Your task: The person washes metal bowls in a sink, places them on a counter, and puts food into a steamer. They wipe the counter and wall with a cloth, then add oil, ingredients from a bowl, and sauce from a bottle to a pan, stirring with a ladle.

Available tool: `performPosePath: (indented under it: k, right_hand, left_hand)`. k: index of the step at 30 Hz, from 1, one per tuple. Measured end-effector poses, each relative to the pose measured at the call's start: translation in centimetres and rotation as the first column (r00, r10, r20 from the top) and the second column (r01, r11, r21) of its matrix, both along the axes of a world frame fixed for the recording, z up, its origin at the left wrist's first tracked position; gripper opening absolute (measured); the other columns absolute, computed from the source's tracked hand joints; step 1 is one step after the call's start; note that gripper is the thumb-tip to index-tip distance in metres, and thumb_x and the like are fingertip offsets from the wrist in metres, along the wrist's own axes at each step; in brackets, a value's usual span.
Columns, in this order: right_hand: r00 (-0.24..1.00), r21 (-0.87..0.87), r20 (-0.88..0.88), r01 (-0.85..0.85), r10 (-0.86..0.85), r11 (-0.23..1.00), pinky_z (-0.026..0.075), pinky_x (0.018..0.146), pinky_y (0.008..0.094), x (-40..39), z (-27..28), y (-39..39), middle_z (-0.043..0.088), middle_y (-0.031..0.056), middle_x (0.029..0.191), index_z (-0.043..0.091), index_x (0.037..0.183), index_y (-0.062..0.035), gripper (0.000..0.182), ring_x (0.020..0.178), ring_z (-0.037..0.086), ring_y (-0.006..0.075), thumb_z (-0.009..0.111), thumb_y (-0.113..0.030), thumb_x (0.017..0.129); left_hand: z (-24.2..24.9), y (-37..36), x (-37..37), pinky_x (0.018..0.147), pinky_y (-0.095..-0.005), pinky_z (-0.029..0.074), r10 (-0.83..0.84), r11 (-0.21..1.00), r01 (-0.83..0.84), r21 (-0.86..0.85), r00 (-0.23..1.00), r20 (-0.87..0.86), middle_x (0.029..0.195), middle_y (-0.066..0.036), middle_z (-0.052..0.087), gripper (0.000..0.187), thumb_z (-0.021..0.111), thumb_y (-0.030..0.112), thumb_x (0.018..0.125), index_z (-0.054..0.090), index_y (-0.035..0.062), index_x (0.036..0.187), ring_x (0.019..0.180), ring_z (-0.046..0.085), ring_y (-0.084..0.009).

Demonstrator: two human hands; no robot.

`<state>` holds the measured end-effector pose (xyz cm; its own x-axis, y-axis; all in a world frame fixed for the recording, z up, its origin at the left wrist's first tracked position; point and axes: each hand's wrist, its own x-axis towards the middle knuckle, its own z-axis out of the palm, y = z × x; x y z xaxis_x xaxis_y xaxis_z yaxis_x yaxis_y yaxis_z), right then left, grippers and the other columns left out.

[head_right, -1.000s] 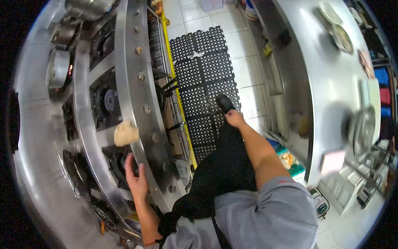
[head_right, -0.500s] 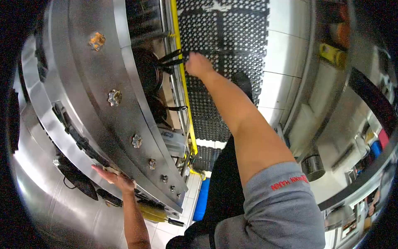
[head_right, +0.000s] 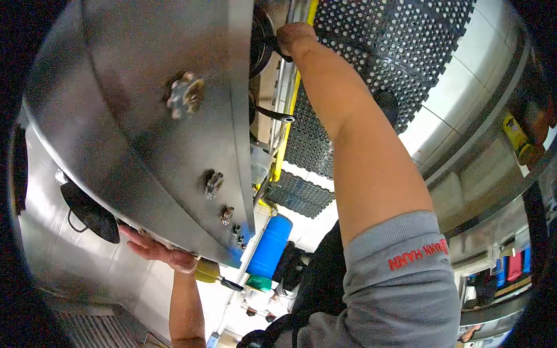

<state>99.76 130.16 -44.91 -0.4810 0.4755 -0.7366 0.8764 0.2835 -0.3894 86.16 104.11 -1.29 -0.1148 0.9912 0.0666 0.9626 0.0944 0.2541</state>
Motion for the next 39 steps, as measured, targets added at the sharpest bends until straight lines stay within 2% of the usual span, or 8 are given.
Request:
performPosePath:
  k: [5,14,21,27,29,33,37,39]
  right_hand:
    - [0.891,0.064,-0.374,0.300,-0.255,0.952,0.054,0.081,0.0469,5.6,4.9,-6.1,0.068,0.0238,0.092,0.065,0.096,0.0004,0.025,0.089,0.067,0.0412,0.059,-0.017,0.078]
    - [0.827,-0.332,0.042,0.540,-0.560,0.773,0.054,0.073,0.0484,30.5,23.9,-20.4,0.065,0.0298,0.085,0.067,0.083,0.0058,0.034,0.084,0.066,0.0431,0.062,-0.025,0.069]
    - [0.722,-0.107,0.130,0.692,-0.680,0.714,0.054,0.062,0.0422,38.7,45.8,-26.3,0.063,0.0233,0.067,0.064,0.079,0.0070,0.033,0.066,0.068,0.0294,0.068,-0.025,0.073]
    - [0.691,0.348,-0.531,0.706,-0.491,0.617,0.050,0.053,0.0348,36.7,55.8,-29.4,0.061,0.0098,0.062,0.061,0.086,-0.0004,0.018,0.053,0.060,0.0171,0.069,-0.016,0.081]
    - [0.187,-0.545,-0.477,0.704,-0.859,0.456,0.047,0.050,0.0321,33.9,59.8,-27.2,0.059,0.0084,0.062,0.059,0.087,-0.0015,0.009,0.049,0.055,0.0168,0.064,-0.009,0.087]
    - [-0.064,-0.912,-0.357,0.237,-0.932,0.333,0.036,0.038,0.0308,29.7,65.4,-27.0,0.040,0.0003,0.053,0.047,0.082,-0.0069,0.020,0.039,0.040,0.0132,0.057,-0.017,0.097]
    - [-0.070,-0.962,-0.044,-0.266,-0.997,0.062,0.028,0.032,0.0271,31.2,68.8,-24.8,0.034,-0.0050,0.052,0.048,0.086,-0.0113,0.012,0.034,0.032,0.0076,0.056,-0.014,0.095]
    - [-0.080,-0.975,-0.219,-0.019,-0.973,0.221,0.029,0.032,0.0273,30.0,72.1,-24.3,0.035,-0.0050,0.051,0.048,0.085,-0.0100,0.012,0.035,0.033,0.0080,0.056,-0.012,0.094]
  left_hand:
    - [0.1,-1.7,-2.1,0.119,-0.0512,0.010,0.000,0.997,-0.008,0.072,0.993,0.116,0.161,-0.021,0.001,0.100,0.044,0.073,0.088,0.000,0.0125,0.155,0.147,0.010,-0.0373]
    - [3.8,0.7,0.3,0.114,-0.0531,0.014,0.004,0.989,0.017,0.146,0.990,-0.144,0.153,-0.025,0.031,0.084,0.038,0.061,0.093,0.025,0.0007,0.150,0.140,0.028,-0.0419]
    - [6.7,0.1,1.0,0.115,-0.0546,0.013,-0.024,0.988,0.041,0.151,0.994,-0.110,0.155,-0.021,0.030,0.077,0.058,0.042,0.086,0.031,0.0034,0.147,0.142,0.028,-0.0394]
    - [7.8,-1.5,0.9,0.114,-0.0529,0.019,0.039,0.978,-0.017,0.208,0.994,-0.103,0.156,-0.014,0.031,0.079,0.063,0.044,0.082,0.034,0.0066,0.145,0.141,0.030,-0.0343]
    - [8.0,-1.6,1.0,0.115,-0.0521,0.019,0.051,0.970,-0.027,0.242,0.994,-0.094,0.156,-0.013,0.031,0.079,0.063,0.044,0.082,0.034,0.0064,0.145,0.141,0.029,-0.0335]
    - [8.4,-2.6,1.1,0.115,-0.0509,0.018,0.056,0.971,-0.040,0.238,0.997,-0.060,0.156,-0.013,0.031,0.077,0.063,0.043,0.083,0.035,0.0051,0.144,0.141,0.030,-0.0322]
    - [8.8,-3.1,0.8,0.115,-0.0510,0.018,0.047,0.971,-0.038,0.235,0.998,-0.036,0.155,-0.014,0.032,0.074,0.064,0.041,0.083,0.038,0.0031,0.142,0.140,0.030,-0.0320]
    - [8.5,-3.4,0.7,0.115,-0.0511,0.018,0.045,0.968,-0.038,0.249,0.999,-0.021,0.154,-0.014,0.032,0.074,0.063,0.041,0.083,0.039,0.0027,0.141,0.141,0.029,-0.0319]
